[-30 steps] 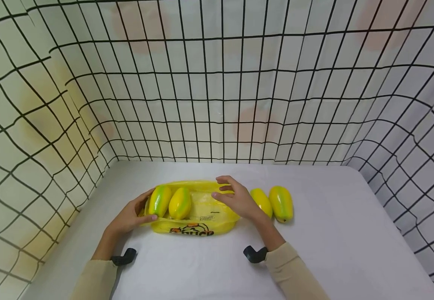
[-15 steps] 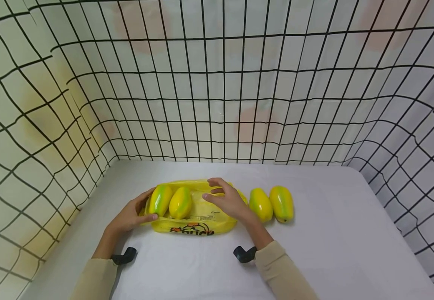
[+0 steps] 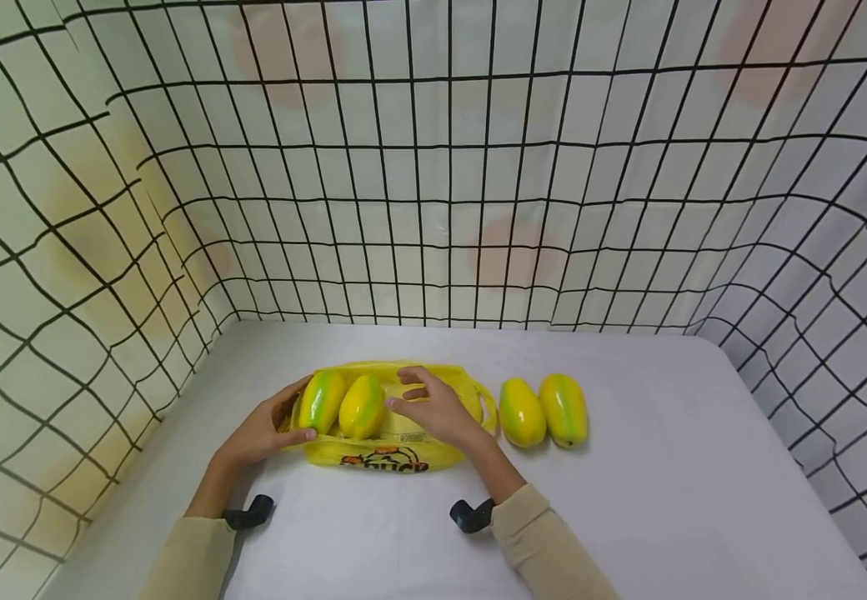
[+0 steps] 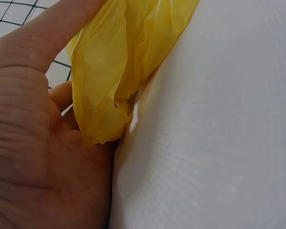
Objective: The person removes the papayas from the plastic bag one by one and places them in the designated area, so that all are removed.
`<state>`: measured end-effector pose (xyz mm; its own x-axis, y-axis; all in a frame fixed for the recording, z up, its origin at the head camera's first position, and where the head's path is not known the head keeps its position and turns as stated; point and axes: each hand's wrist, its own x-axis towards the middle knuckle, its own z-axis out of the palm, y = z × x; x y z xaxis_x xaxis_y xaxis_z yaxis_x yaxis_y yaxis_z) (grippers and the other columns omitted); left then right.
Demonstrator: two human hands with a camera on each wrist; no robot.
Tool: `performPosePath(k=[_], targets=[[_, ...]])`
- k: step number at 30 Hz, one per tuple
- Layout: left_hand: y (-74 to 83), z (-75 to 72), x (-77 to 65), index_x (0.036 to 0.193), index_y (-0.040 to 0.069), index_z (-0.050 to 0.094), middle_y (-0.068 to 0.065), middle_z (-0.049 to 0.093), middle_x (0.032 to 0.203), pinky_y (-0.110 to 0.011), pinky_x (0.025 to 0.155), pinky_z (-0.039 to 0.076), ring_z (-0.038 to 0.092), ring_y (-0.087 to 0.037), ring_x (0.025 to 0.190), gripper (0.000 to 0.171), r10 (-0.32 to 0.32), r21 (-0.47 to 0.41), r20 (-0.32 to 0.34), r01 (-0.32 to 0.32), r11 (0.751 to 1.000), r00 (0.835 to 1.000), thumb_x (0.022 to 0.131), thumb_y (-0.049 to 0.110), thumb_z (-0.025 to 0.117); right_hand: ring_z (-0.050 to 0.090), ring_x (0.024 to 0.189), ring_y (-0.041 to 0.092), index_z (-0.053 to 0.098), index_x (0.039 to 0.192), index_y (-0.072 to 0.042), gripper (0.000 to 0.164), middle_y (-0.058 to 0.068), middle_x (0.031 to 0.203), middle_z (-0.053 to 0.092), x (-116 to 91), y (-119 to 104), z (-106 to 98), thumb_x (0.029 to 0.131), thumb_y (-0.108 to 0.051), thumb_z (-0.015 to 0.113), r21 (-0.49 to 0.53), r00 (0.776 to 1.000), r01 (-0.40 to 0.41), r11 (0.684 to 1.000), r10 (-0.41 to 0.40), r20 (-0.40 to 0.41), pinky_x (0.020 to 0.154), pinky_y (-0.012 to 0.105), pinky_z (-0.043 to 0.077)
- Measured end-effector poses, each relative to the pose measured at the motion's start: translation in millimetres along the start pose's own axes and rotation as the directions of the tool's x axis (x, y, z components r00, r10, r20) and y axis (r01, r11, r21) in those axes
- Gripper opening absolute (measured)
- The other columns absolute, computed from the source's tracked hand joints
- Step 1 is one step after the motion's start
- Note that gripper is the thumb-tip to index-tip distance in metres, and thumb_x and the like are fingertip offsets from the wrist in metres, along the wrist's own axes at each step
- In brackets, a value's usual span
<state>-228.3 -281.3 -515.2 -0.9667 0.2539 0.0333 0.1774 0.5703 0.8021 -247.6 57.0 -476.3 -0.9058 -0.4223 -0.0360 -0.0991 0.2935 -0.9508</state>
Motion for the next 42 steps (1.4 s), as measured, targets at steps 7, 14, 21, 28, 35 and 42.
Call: performPosePath(k=[7, 14, 21, 28, 35, 42], targets=[[-1.1, 0.8, -1.3, 0.163, 0.024, 0.032, -0.010, 0.037, 0.166, -0.062, 0.121, 0.032, 0.038, -0.039, 0.150, 0.102, 0.000, 0.003, -0.007, 0.000, 1.000, 1.000, 0.079, 0.045, 0.086, 0.058, 0.130, 0.025, 0.045, 0.154, -0.018, 0.070, 0.009, 0.155, 0.048, 5, 4, 11, 0.095, -0.044, 0.072, 0.025, 1.000, 0.013, 1.000, -0.014, 0.023, 0.104, 0.045, 0.055], [-2.6, 1.5, -2.1, 0.162, 0.025, 0.033, -0.008, 0.037, 0.166, -0.062, 0.122, 0.031, 0.037, -0.038, 0.151, 0.102, -0.008, 0.001, -0.011, 0.008, 1.000, 1.000, 0.078, 0.047, 0.086, 0.060, 0.125, 0.022, 0.047, 0.152, -0.023, 0.071, 0.005, 0.154, 0.049, 7, 2, 21, 0.092, -0.051, 0.074, -0.002, 0.999, -0.033, 0.999, 0.033, -0.010, 0.100, 0.044, 0.057], [-3.4, 0.9, -0.9, 0.162, 0.027, 0.032, -0.007, 0.039, 0.165, -0.061, 0.121, 0.034, 0.041, -0.037, 0.149, 0.102, -0.004, 0.009, -0.014, 0.004, 1.000, 1.000, 0.078, 0.046, 0.086, 0.059, 0.127, 0.025, 0.047, 0.151, -0.022, 0.073, 0.003, 0.153, 0.050, 12, 0, 27, 0.091, -0.056, 0.072, -0.051, 0.998, -0.056, 0.997, 0.056, -0.011, 0.096, 0.043, 0.059], [-4.7, 1.0, 0.5, 0.162, 0.030, 0.032, -0.006, 0.038, 0.165, -0.061, 0.121, 0.034, 0.041, -0.036, 0.149, 0.102, -0.007, 0.008, -0.010, 0.007, 1.000, 1.000, 0.078, 0.048, 0.086, 0.056, 0.132, 0.031, 0.045, 0.151, -0.025, 0.075, 0.005, 0.153, 0.051, 16, 3, 32, 0.091, -0.061, 0.070, -0.102, 0.997, -0.079, 0.992, 0.080, 0.010, 0.101, 0.049, 0.056], [-6.3, 1.8, 2.0, 0.162, 0.031, 0.032, -0.005, 0.039, 0.165, -0.061, 0.121, 0.034, 0.041, -0.035, 0.149, 0.101, 0.007, 0.005, -0.010, -0.007, 1.000, 1.000, 0.078, 0.050, 0.085, 0.055, 0.135, 0.036, 0.038, 0.155, -0.023, 0.082, 0.010, 0.152, 0.051, 18, -1, 38, 0.090, -0.062, 0.070, -0.091, 0.994, -0.099, 0.991, 0.102, 0.028, 0.106, 0.054, 0.053], [-4.6, 1.8, 1.6, 0.162, 0.033, 0.032, -0.004, 0.040, 0.164, -0.062, 0.121, 0.035, 0.043, -0.034, 0.148, 0.101, -0.003, 0.012, -0.017, 0.003, 1.000, 1.000, 0.077, 0.051, 0.086, 0.058, 0.127, 0.029, 0.036, 0.157, -0.025, 0.088, 0.009, 0.147, 0.054, 20, -3, 43, 0.088, -0.065, 0.071, -0.121, 0.993, -0.110, 0.986, 0.115, 0.029, 0.100, 0.044, 0.057]])
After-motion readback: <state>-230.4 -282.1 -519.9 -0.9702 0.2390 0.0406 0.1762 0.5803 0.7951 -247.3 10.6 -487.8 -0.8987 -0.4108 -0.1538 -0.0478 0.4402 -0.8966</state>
